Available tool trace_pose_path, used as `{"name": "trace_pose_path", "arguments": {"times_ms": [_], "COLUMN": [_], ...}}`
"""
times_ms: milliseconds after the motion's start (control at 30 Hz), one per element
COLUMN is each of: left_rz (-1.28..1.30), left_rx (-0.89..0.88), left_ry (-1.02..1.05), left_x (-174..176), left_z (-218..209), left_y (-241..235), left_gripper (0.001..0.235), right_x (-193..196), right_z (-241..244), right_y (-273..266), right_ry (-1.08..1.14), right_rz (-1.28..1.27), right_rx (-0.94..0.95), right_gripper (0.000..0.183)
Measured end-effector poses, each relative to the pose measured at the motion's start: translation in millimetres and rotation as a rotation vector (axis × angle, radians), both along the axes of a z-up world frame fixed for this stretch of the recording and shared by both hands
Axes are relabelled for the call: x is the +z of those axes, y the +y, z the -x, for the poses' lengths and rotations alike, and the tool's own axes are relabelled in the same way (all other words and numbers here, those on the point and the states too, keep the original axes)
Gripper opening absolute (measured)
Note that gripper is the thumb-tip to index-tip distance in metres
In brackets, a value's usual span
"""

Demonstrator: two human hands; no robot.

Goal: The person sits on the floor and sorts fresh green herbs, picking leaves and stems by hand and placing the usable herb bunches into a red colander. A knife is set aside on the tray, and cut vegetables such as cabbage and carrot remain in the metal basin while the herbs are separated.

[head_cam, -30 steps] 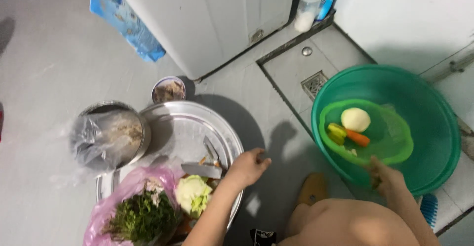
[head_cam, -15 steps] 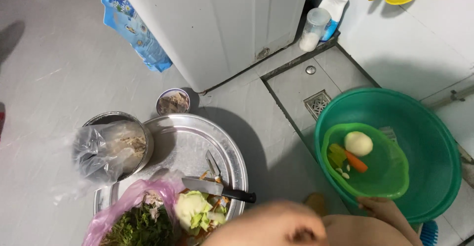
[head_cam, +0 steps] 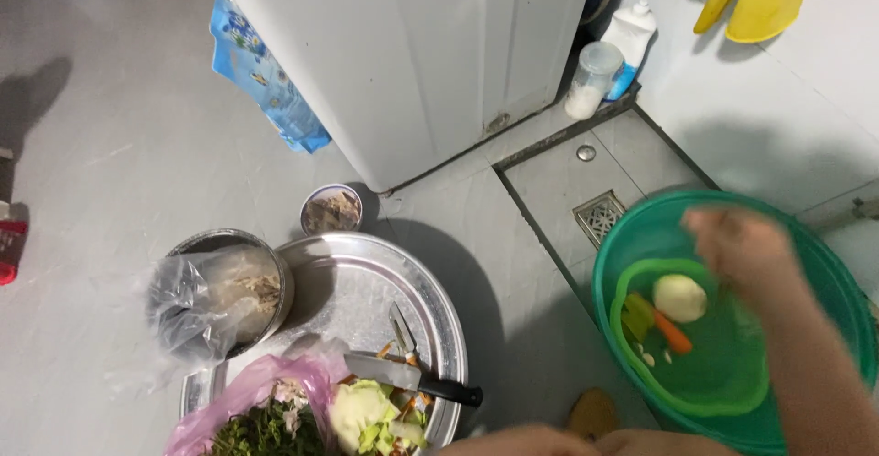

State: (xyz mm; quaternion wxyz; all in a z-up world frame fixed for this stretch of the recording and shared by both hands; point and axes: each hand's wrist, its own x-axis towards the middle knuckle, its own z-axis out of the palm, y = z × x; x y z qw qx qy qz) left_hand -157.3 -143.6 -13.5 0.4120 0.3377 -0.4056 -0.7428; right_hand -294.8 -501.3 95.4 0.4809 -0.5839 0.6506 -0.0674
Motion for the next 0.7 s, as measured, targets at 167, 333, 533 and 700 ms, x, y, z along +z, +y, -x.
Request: {"name": "trace_pose_path", "arguments": {"times_ms": [167, 333, 533, 700], "left_rz": [-0.417, -0.592, -0.658, -0.521], "left_rx": [0.416, 0.543, 0.431, 0.333], "left_ry": [-0.390, -0.361, -0.379, -0.388], "left_x": [-57.6, -24.4, -5.4, -25.9], "left_z": [-5.8, -22.9, -13.5, -5.4], "left_y": [-21.2, -41.4, -96.3, -138.2], "left_gripper": [0.030, 0.028, 0.029, 0.031], "right_x": [10.7, -10.3, 9.0, 69.8], "right_z": [-40.7, -111.3, -143.5, -139.8], "right_y": [-143.7, -310.9, -339.1, -296.6], "right_ry": [-0.707, -0.769, -0.536, -0.413], "right_rz": [0.697, 1.033, 0.999, 0.872], "right_rx": [0.081, 0.046, -0.093, -0.070], "right_gripper": [0.013, 0.019, 0.038, 0.034]}}
